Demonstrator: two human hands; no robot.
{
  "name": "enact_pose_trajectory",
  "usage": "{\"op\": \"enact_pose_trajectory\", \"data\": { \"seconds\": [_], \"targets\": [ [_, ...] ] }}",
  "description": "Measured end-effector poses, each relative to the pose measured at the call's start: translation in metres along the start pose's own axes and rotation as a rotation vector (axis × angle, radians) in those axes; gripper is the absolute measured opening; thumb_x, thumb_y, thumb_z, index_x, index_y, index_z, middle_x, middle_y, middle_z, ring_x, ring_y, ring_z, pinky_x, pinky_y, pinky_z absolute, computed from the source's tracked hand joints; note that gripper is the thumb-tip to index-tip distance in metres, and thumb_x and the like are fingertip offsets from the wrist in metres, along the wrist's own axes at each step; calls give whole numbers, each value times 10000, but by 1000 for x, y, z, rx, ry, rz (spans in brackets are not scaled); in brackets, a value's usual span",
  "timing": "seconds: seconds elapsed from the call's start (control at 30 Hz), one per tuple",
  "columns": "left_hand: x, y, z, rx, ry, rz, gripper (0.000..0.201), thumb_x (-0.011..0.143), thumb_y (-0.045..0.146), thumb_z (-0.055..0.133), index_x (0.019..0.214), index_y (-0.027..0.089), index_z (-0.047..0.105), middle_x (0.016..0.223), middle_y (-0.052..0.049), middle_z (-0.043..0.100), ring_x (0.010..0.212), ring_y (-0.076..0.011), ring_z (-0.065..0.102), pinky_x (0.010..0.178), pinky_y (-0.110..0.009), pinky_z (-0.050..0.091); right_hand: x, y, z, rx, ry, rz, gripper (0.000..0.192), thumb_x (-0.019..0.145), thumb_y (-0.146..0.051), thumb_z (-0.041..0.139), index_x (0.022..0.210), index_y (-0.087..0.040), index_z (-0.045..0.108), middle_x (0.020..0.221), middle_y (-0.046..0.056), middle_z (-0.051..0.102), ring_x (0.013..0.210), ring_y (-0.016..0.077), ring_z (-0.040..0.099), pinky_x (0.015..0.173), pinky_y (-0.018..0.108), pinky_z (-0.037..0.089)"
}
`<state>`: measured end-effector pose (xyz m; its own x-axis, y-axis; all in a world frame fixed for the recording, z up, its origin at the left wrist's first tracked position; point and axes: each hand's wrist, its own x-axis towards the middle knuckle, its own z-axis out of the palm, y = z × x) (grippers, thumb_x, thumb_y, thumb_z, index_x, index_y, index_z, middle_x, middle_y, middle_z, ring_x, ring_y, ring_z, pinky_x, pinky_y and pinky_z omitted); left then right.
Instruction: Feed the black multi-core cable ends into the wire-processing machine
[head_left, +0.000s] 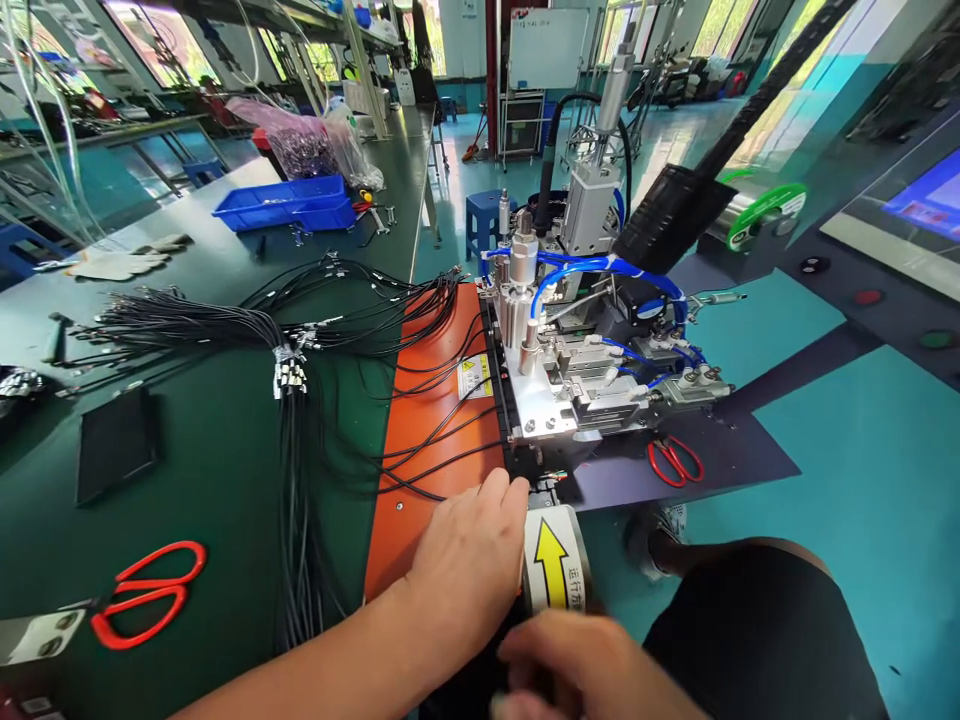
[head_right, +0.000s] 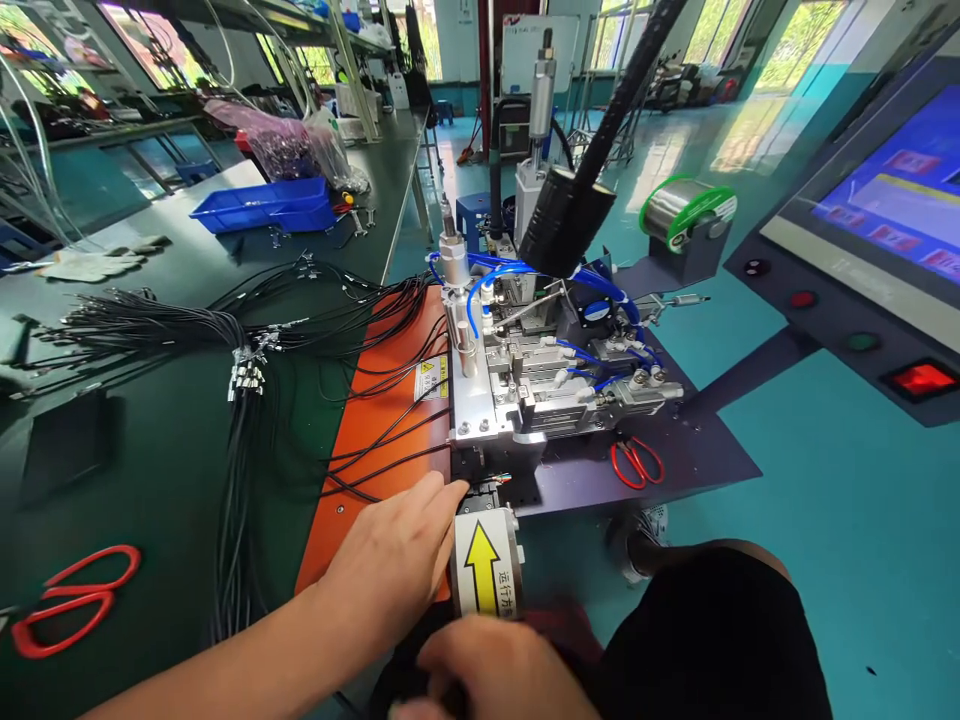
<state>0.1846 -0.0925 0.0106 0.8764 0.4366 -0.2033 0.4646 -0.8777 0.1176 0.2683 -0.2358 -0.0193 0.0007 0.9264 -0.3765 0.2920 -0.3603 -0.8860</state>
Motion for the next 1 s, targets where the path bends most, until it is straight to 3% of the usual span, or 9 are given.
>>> {"op": "enact_pose_trajectory", "data": {
  "seconds": [0.07, 0.13, 0.23, 0.37, 0.43, 0.5, 0.67, 0.87, 1.0],
  "targets": [
    [0, 0, -2, 24, -21, 0, 289, 921, 140, 503, 1195, 158, 590, 933, -61, 614, 726, -247, 655, 576, -379, 528, 9, 12, 23, 5, -84, 10, 341, 712, -351, 749, 1027, -222, 749, 835, 41, 746, 614, 158, 588, 538, 227, 362],
    [-1, 0, -1, 52, 4, 5, 321, 923, 148, 509, 1237, 149, 576, 892, -53, 620, 686, -242, 657, 543, -367, 518, 20, 21, 39, 132, -179, -33, 225, 722, -294, 712, 930, -225, 761, 732, 11, 717, 578, 135, 584, 522, 200, 362],
    [-3, -2, 3, 61, 121, 28, 374, 911, 140, 535, 1284, 154, 552, 877, -44, 629, 661, -231, 648, 523, -349, 497, 23, 20, 43, 303, -169, -63, 164, 769, -329, 659, 834, -210, 751, 651, -6, 649, 541, 109, 542, 486, 177, 347],
    [-6, -1, 2, -133, 307, 123, 310, 934, 163, 508, 1235, 197, 570, 874, -29, 623, 712, -212, 618, 585, -339, 491, 13, -7, 16, 386, -108, 4, 148, 812, -278, 597, 810, -166, 695, 625, -16, 546, 552, 92, 451, 485, 181, 303],
    [-6, 0, 1, -295, 351, 169, 240, 965, 188, 469, 1172, 210, 589, 875, -23, 619, 771, -197, 601, 662, -332, 495, 9, -20, -7, 388, -16, -50, 131, 839, -236, 564, 806, -158, 664, 671, -19, 526, 612, 95, 425, 538, 196, 320],
    [-5, 0, -1, -425, 341, 200, 199, 995, 229, 437, 1105, 214, 601, 875, -19, 616, 798, -182, 578, 713, -320, 482, 8, -27, -31, 301, 135, -76, 163, 887, -226, 518, 811, -164, 649, 715, -16, 546, 662, 108, 443, 596, 214, 355],
    [1, -5, 1, -550, 270, 277, 226, 1028, 280, 394, 1029, 204, 606, 906, -35, 608, 833, -180, 527, 743, -310, 432, 6, -24, -71, 80, 313, -69, 198, 944, -308, 522, 883, -217, 687, 829, -11, 634, 761, 145, 555, 672, 245, 417],
    [8, -9, 15, -646, 364, 367, 140, 989, 177, 475, 1020, 195, 610, 885, -30, 608, 817, -160, 514, 712, -278, 401, 5, -11, -74, 1, 385, -85, 210, 973, -341, 517, 897, -245, 688, 869, -7, 613, 807, 146, 574, 728, 267, 433],
    [12, -9, 26, -680, 442, 376, 137, 981, 151, 499, 1057, 184, 609, 897, -39, 607, 833, -148, 523, 748, -266, 415, 4, 13, -62, 209, 487, -44, 320, 933, -444, 590, 1216, -295, 585, 912, -4, 562, 798, 149, 559, 700, 267, 464]
  ]
}}
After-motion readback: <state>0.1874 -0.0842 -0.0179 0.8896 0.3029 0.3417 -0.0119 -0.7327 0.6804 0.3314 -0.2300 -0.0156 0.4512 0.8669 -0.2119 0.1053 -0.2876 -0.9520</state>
